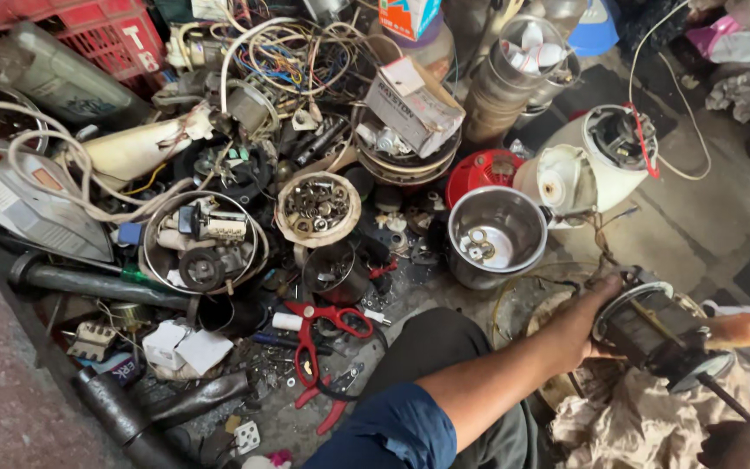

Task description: The person repairs an electrical motor by disassembling its housing, cleaning the internal components with a cloth, and applying oil from a small bottle to the central shaft before using a screwdriver to manipulate the wire connections.

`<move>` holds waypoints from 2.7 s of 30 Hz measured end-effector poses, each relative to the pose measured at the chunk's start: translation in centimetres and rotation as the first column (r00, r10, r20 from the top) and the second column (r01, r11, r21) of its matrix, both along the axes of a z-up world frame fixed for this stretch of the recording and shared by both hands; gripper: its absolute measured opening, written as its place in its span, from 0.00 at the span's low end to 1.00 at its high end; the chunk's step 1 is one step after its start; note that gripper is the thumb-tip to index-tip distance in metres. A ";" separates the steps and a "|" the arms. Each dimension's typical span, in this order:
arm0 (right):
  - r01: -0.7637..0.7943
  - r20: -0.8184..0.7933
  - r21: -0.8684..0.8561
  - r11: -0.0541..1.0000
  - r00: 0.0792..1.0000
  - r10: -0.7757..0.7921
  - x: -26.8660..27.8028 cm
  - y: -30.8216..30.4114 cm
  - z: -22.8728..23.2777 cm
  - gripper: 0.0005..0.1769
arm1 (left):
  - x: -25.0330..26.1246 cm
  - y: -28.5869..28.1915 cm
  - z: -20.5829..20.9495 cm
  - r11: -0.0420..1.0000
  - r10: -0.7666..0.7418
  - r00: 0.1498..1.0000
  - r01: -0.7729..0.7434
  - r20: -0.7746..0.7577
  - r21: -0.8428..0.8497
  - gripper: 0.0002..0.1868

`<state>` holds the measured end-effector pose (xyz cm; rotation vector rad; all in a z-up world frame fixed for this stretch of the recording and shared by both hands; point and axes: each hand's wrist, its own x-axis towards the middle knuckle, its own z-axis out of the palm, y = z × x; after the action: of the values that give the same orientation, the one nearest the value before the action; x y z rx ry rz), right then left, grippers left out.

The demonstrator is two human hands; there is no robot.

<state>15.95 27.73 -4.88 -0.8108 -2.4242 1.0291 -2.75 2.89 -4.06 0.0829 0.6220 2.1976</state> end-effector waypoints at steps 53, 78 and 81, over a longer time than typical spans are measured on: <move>0.389 0.281 0.276 0.879 0.842 -0.461 15.3 -9.0 13.7 0.54 | 0.2 -0.3 -0.2 0.995 -0.016 0.966 -0.010 0.259 0.100 0.33; -0.090 -0.129 0.148 0.985 0.986 0.110 -0.9 -20.3 22.3 0.56 | 0.7 -1.6 2.8 1.000 -0.019 0.964 0.015 0.267 0.019 0.29; -0.089 -0.114 0.175 0.980 0.987 0.110 -1.1 -20.4 22.2 0.57 | 0.7 -1.7 3.1 0.999 -0.015 0.948 0.025 0.319 -0.028 0.31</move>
<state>14.82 7.31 17.33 -0.5571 -2.4269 0.8657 -2.06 1.23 -0.93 -0.2781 0.4702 2.1184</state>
